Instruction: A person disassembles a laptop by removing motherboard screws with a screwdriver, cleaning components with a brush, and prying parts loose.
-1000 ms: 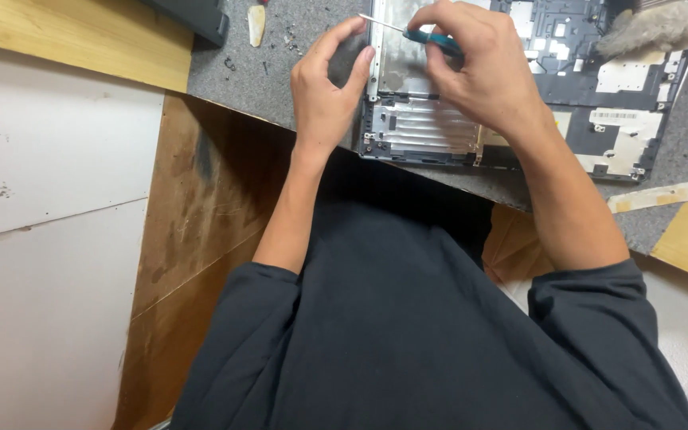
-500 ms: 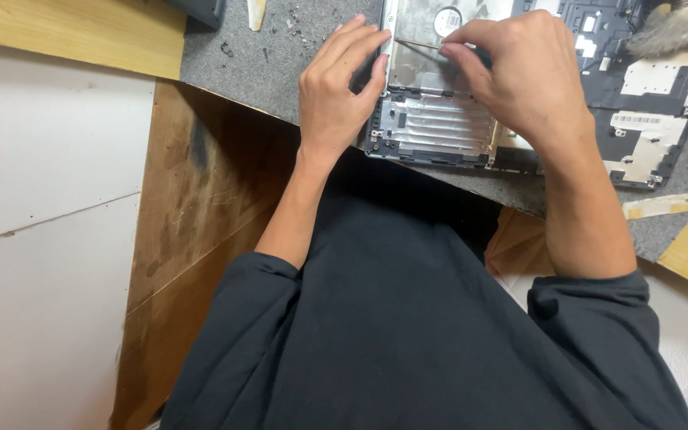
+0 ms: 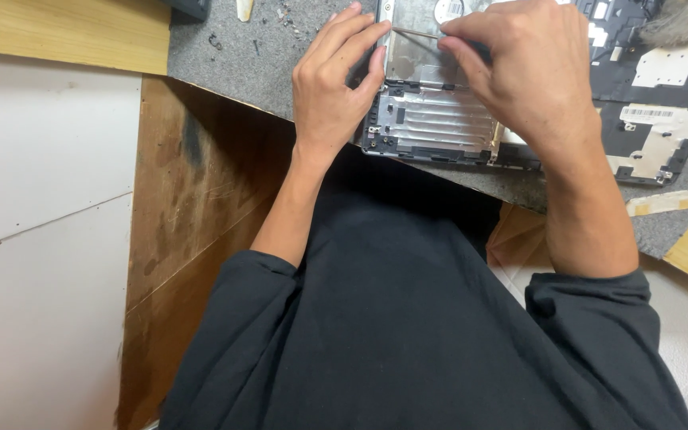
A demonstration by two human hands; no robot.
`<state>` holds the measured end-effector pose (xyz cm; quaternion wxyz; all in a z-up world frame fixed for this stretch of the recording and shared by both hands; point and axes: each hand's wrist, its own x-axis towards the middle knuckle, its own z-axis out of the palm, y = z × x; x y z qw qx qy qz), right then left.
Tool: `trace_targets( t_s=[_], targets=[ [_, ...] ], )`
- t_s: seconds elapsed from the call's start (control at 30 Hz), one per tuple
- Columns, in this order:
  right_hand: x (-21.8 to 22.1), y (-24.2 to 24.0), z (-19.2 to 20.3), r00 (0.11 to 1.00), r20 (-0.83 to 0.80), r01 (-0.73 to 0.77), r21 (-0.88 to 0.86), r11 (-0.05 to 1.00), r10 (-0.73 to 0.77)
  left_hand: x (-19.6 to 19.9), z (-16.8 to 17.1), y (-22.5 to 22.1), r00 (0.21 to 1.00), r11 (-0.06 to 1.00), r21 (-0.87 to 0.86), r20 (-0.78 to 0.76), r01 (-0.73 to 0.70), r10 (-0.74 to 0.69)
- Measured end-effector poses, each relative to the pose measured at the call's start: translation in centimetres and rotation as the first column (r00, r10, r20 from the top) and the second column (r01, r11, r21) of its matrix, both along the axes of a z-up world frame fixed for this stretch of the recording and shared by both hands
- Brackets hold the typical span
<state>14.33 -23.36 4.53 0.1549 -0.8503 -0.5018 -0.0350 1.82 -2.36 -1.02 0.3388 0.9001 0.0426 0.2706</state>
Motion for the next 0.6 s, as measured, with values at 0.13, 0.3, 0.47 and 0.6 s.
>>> trace_targets(
  t_s=[0.13, 0.3, 0.47, 0.6],
  targets=[
    [0.16, -0.49, -0.08, 1.000, 0.010, 0.011, 0.005, 1.000, -0.011, -0.07, -0.07, -0.09, 1.000, 1.000, -0.010, -0.001, -0.003, 0.003],
    [0.12, -0.38, -0.28, 0.999, 0.035, 0.005, -0.011, 1.000, -0.005, 0.10, 0.28, -0.11, 1.000, 1.000, -0.006, -0.011, 0.004, -0.004],
    [-0.19, -0.30, -0.12, 0.999, 0.050, 0.018, -0.022, 1.000, -0.016, -0.03, 0.08, -0.10, 1.000, 1.000, 0.009, -0.016, -0.005, 0.005],
    [-0.36, -0.12, -0.13, 0.995, 0.097, 0.017, -0.027, 0.999, -0.015, 0.13, 0.24, -0.13, 1.000, 1.000, 0.021, -0.019, -0.004, 0.004]
  ],
)
